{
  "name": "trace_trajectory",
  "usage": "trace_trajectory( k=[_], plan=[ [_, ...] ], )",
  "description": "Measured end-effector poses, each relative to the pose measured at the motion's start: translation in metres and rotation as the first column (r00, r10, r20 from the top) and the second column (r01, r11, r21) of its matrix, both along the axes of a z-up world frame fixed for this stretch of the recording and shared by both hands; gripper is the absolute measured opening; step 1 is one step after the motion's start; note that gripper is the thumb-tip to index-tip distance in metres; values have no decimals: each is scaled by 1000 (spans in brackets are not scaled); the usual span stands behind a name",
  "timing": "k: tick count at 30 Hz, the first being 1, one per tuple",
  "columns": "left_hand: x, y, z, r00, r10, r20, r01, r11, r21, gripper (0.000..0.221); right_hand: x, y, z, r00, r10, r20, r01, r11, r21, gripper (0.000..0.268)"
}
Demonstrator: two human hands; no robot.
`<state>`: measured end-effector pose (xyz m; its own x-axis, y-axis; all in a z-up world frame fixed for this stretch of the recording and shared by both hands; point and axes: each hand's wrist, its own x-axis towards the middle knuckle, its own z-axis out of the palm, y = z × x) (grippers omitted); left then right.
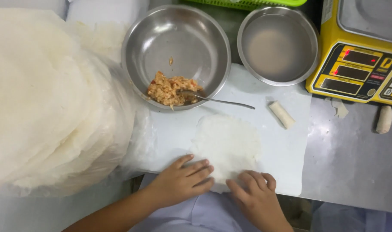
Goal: Peeling thin wrappers from a stack and rolling them with filling to prepare spring rolls
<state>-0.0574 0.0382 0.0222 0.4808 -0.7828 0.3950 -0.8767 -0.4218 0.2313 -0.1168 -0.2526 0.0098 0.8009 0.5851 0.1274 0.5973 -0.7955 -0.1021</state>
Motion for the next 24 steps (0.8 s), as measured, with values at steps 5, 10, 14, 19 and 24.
trace_trajectory(
  k=[5, 10, 14, 19, 24],
  plan=[
    [-3, 4, -11, 986, 70, -149, -91, 986, -141, 15, -7, 7, 0, 996, -53, 73, 44, 991, 130, 23],
    [-4, 6, 20, 938, 338, -81, -348, 910, -225, 21, -9, 29, 18, 1000, 18, 23, -23, 969, 247, 24],
    [-10, 10, 44, 915, 216, -340, -357, 827, -433, 31, 9, 61, 68, 955, 289, -60, -229, 853, 469, 31],
    [4, 20, 116, 805, -201, -558, -132, 856, -499, 29, 52, 46, 100, 978, 194, -74, -111, 788, 606, 45],
    [7, 23, 140, 645, -447, -620, -66, 776, -627, 32, 91, 62, 140, 776, 524, -351, -168, 707, 687, 36]
  ],
)
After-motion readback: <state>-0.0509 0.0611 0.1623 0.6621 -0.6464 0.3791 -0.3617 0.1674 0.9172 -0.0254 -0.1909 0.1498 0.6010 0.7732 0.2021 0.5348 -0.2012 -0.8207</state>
